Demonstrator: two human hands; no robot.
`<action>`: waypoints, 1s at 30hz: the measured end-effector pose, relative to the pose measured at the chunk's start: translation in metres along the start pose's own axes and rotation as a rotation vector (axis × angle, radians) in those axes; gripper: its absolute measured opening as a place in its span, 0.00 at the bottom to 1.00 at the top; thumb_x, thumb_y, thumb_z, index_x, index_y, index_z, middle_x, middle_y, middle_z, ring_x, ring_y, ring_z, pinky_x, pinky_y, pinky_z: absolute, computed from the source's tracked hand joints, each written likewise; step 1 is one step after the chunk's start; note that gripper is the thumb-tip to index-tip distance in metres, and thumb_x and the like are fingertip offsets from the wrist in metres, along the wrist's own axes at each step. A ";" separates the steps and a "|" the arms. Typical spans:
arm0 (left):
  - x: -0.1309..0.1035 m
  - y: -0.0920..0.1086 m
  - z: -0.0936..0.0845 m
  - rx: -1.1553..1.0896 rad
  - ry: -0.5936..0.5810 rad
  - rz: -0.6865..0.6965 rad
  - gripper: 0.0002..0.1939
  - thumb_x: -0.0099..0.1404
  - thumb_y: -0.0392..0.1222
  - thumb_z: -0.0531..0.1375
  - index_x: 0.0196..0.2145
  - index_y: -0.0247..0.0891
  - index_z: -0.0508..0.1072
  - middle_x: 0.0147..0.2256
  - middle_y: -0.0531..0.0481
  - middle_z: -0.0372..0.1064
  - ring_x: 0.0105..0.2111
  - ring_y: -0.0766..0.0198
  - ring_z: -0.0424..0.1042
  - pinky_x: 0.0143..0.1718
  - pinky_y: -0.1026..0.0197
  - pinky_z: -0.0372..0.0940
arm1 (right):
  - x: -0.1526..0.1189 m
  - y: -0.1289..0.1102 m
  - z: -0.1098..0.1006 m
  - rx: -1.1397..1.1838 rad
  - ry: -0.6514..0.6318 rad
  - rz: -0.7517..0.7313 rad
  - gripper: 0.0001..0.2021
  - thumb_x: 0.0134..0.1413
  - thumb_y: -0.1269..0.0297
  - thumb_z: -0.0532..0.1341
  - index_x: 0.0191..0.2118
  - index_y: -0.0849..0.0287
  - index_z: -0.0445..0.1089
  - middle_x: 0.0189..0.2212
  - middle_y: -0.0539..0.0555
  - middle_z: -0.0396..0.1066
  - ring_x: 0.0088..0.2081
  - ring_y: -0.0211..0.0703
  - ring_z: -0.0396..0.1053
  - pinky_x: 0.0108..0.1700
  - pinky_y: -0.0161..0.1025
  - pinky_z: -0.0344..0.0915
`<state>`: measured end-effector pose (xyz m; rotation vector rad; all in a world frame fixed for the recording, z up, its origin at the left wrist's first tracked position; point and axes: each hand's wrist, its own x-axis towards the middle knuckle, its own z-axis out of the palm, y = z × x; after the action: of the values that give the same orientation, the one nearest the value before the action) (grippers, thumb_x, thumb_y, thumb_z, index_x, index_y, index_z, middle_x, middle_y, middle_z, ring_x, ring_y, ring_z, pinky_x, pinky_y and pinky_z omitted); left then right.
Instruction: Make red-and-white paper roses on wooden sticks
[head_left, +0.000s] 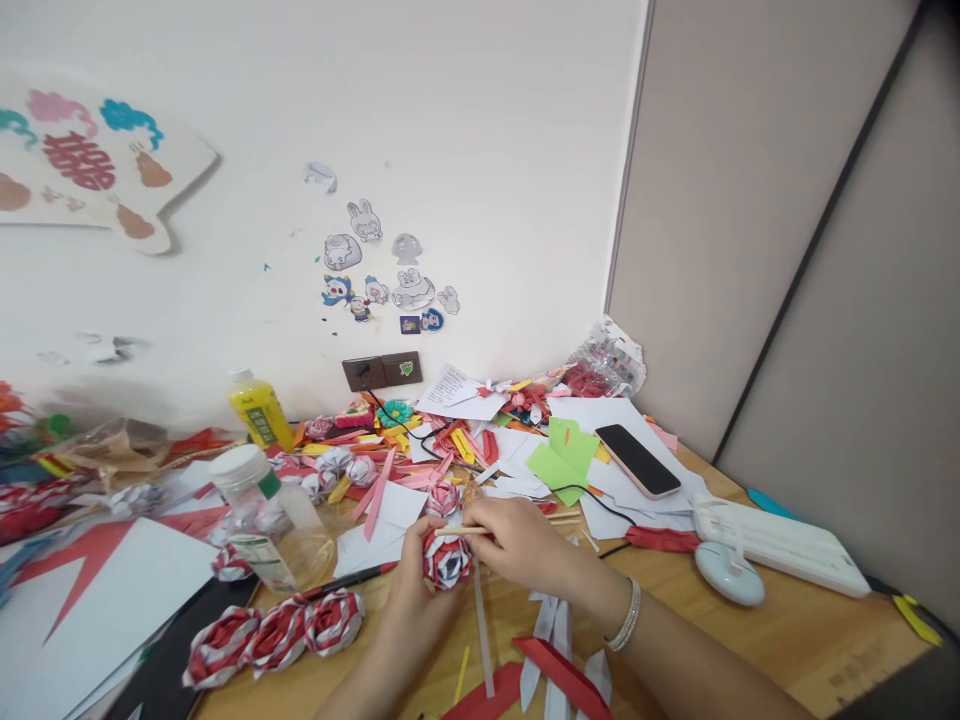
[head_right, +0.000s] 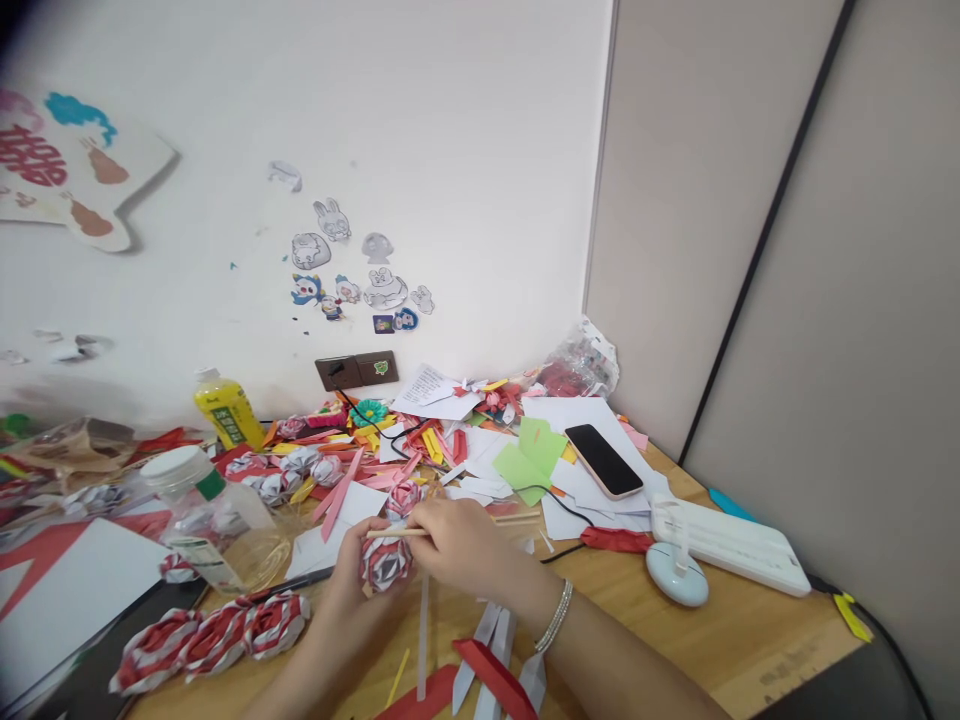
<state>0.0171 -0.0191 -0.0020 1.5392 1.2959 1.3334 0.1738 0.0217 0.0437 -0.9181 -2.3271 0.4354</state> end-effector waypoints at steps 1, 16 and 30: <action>0.000 0.000 0.000 -0.001 0.000 -0.005 0.23 0.51 0.36 0.60 0.44 0.39 0.55 0.35 0.51 0.65 0.32 0.62 0.69 0.33 0.60 0.64 | 0.000 0.001 0.000 -0.002 -0.011 -0.010 0.06 0.53 0.72 0.54 0.26 0.58 0.63 0.22 0.46 0.62 0.25 0.34 0.56 0.27 0.31 0.46; 0.006 0.008 -0.005 -0.050 0.172 0.019 0.23 0.49 0.40 0.64 0.41 0.42 0.58 0.35 0.54 0.64 0.33 0.64 0.69 0.35 0.61 0.66 | 0.002 0.003 0.005 0.160 -0.010 0.009 0.03 0.56 0.69 0.55 0.32 0.57 0.65 0.26 0.46 0.64 0.28 0.35 0.61 0.29 0.30 0.52; 0.005 0.001 -0.005 0.057 0.226 0.066 0.23 0.50 0.41 0.64 0.42 0.40 0.58 0.37 0.51 0.63 0.36 0.60 0.69 0.37 0.57 0.66 | 0.000 -0.004 0.008 0.030 0.116 0.024 0.04 0.56 0.65 0.56 0.31 0.58 0.64 0.26 0.47 0.66 0.28 0.35 0.62 0.29 0.31 0.51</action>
<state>0.0123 -0.0145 0.0014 1.5148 1.4423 1.5603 0.1667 0.0188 0.0397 -0.9322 -2.2007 0.4148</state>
